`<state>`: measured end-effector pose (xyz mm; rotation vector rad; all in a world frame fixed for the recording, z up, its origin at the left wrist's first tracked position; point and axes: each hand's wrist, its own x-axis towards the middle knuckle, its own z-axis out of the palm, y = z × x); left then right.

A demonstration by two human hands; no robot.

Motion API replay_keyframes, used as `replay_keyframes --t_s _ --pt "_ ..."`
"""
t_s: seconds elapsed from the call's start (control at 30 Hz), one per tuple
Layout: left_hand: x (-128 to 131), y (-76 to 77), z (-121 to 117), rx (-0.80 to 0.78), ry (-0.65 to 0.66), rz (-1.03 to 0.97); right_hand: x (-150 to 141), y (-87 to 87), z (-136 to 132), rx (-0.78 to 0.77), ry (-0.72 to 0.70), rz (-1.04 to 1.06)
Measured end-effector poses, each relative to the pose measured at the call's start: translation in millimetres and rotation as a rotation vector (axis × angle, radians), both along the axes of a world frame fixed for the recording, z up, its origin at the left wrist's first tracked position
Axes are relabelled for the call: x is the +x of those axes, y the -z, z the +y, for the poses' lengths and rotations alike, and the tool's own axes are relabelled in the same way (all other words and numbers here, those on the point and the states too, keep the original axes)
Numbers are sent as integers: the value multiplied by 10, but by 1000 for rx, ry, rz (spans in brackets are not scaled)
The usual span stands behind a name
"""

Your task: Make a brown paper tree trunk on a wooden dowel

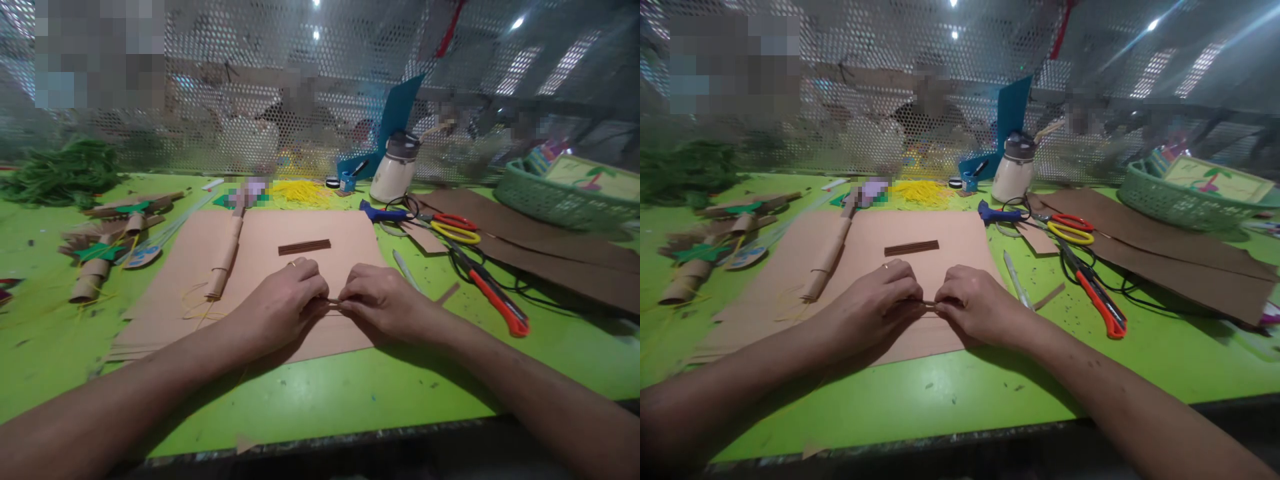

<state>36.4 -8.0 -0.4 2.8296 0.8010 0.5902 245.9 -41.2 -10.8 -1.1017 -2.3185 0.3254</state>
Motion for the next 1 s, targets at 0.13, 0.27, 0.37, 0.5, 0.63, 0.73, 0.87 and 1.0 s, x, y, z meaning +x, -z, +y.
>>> replay_keyframes --t_s 0.13,0.27,0.37,0.5,0.63,0.73,0.87,1.0 --pt "-11 4 19 -55 -3 -12 -12 12 5 53 -4 11" --pt "-12 22 22 -82 29 -17 -28 -5 -12 70 -6 14" --pt "2 16 4 -79 42 -29 -37 -12 -26 78 -10 18" --pt "18 -1 -33 -68 38 -103 -47 -16 -35 114 -45 71" --pt "12 -3 -59 -54 43 -147 -53 -23 -46 129 -57 83" --pt "-2 -4 -60 -59 44 -153 -36 -17 -50 115 -59 74" --pt "-23 -14 -44 -62 17 -158 20 -27 -41 137 -51 74" --pt "-25 -40 -32 -80 9 -136 57 -87 -43 85 -19 35"
